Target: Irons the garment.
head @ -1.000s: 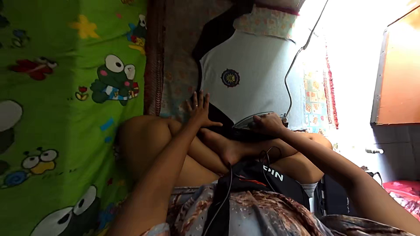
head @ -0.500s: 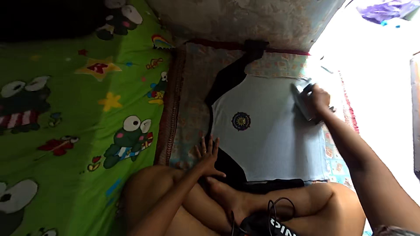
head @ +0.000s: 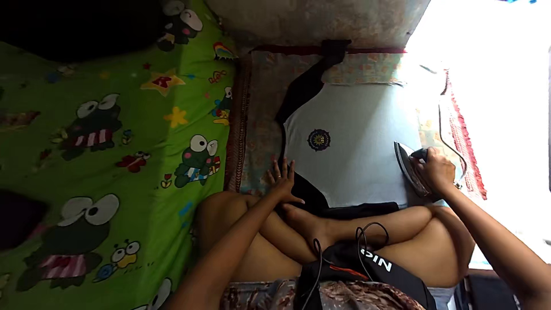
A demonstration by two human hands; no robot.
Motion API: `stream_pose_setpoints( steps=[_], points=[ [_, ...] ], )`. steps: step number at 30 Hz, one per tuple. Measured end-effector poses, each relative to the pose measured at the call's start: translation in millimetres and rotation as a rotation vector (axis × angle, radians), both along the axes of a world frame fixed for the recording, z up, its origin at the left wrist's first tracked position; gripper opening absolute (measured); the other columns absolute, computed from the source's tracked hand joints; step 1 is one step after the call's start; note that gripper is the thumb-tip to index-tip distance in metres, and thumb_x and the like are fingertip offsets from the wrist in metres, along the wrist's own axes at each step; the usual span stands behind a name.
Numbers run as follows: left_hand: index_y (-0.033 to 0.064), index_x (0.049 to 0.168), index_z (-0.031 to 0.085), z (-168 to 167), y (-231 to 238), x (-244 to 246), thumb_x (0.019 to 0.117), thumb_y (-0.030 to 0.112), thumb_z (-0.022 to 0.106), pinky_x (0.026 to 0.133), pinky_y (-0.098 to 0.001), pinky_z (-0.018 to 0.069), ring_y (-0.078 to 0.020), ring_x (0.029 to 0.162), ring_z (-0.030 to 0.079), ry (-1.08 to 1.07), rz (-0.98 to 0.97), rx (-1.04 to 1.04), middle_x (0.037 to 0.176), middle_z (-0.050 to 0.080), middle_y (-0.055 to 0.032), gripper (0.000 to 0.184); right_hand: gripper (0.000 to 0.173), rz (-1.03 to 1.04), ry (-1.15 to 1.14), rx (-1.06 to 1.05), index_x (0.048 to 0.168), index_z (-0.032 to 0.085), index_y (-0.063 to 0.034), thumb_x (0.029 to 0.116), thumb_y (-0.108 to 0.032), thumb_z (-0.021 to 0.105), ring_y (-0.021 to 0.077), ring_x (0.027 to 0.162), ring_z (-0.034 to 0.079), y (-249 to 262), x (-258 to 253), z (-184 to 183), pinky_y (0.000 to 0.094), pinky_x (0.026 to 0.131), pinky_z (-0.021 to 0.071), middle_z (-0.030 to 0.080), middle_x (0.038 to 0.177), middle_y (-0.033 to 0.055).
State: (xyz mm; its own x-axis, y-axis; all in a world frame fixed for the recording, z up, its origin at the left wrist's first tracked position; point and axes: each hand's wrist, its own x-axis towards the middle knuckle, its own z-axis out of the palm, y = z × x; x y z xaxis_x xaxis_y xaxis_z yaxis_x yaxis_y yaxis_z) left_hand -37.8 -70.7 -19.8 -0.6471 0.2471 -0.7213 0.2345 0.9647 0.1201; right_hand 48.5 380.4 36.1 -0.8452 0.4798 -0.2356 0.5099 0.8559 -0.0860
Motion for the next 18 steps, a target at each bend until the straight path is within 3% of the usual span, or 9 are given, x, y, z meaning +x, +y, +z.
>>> stream_pose_setpoints(
  steps=[2,4,6,7,8,11,14,16,18],
  points=[
    [0.0089,0.165,-0.009,16,12,11,0.0760,0.052,0.088,0.118,-0.0746,-0.0038,-0.0493,0.152,-0.025,0.052,-0.030,0.010,0.166,-0.027,-0.0269,0.138,0.057,-0.084,-0.011,-0.010,0.130,0.058,0.0043,0.1021,-0.045,0.063,0.0589,0.104,0.065,30,29,0,0.0753,0.084,0.0486,0.067,0.109,0.0368],
    [0.0046,0.162,0.027,26,20,28,0.0874,0.031,0.082,0.120,-0.0724,0.0084,-0.0505,0.156,0.001,0.107,-0.096,0.173,0.168,0.008,-0.0321,0.096,0.065,-0.129,0.013,0.053,0.138,0.050,0.0080,0.1015,-0.043,0.065,0.0616,0.113,0.061,62,43,-1,0.0760,0.087,0.0481,0.062,0.121,0.0410],
    [0.0025,0.144,0.055,28,23,44,0.1011,0.032,0.065,0.116,-0.0638,0.0314,-0.0446,0.144,0.041,0.064,-0.204,0.323,0.149,0.049,-0.0269,0.053,0.071,-0.106,0.098,0.095,0.151,0.038,0.0096,0.1006,-0.030,0.069,0.0631,0.136,0.041,74,57,-2,0.0788,0.104,0.0353,0.043,0.146,0.0434],
    [0.0016,0.138,0.059,28,23,53,0.1038,0.035,0.060,0.112,-0.0620,0.0364,-0.0415,0.134,0.052,-0.012,-0.228,0.379,0.138,0.060,-0.0246,0.048,0.070,-0.035,0.158,0.106,0.152,0.037,0.0099,0.0994,-0.022,0.069,0.0634,0.143,0.032,71,66,-6,0.0796,0.111,0.0265,0.036,0.152,0.0434],
    [0.0005,0.135,0.061,27,21,62,0.1034,0.037,0.061,0.110,-0.0611,0.0402,-0.0398,0.126,0.059,-0.080,-0.232,0.416,0.129,0.065,-0.0235,0.048,0.064,0.048,0.204,0.119,0.149,0.042,0.0104,0.0981,-0.016,0.069,0.0636,0.143,0.030,62,75,-12,0.0797,0.112,0.0252,0.035,0.153,0.0429],
    [-0.0019,0.127,0.066,29,15,73,0.1009,0.023,0.065,0.107,-0.0522,0.0452,-0.0363,0.114,0.063,-0.098,-0.219,0.495,0.117,0.067,-0.0231,0.036,0.045,-0.029,0.001,-0.129,0.137,0.059,-0.0009,0.0944,-0.010,0.069,0.0586,0.132,0.047,23,84,-20,0.0733,0.100,0.0437,0.047,0.143,0.0389],
    [-0.0024,0.116,0.072,33,4,70,0.1016,0.014,0.060,0.105,-0.0423,0.0473,-0.0307,0.112,0.065,-0.030,-0.182,0.626,0.114,0.069,-0.0216,0.025,0.039,-0.076,-0.236,-0.472,0.125,0.070,-0.0036,0.0871,-0.003,0.078,0.0549,0.126,0.054,34,84,-44,0.0690,0.102,0.0438,0.059,0.131,0.0378],
    [-0.0042,0.119,0.068,30,-4,66,0.1043,0.013,0.053,0.108,-0.0399,0.0463,-0.0277,0.118,0.063,0.003,-0.139,0.719,0.120,0.068,-0.0208,0.027,0.032,-0.033,-0.243,-0.533,0.118,0.074,-0.0034,0.0862,0.000,0.079,0.0500,0.116,0.061,43,86,-52,0.0653,0.100,0.0459,0.067,0.120,0.0322],
    [-0.0082,0.123,0.062,28,-10,62,0.1072,0.011,0.044,0.106,-0.0391,0.0475,-0.0267,0.117,0.064,0.049,-0.047,0.797,0.122,0.066,-0.0230,0.031,0.027,-0.043,-0.254,-0.520,0.115,0.074,-0.0018,0.0884,-0.002,0.079,0.0489,0.119,0.061,39,84,-48,0.0655,0.103,0.0442,0.068,0.119,0.0308]
  ],
)
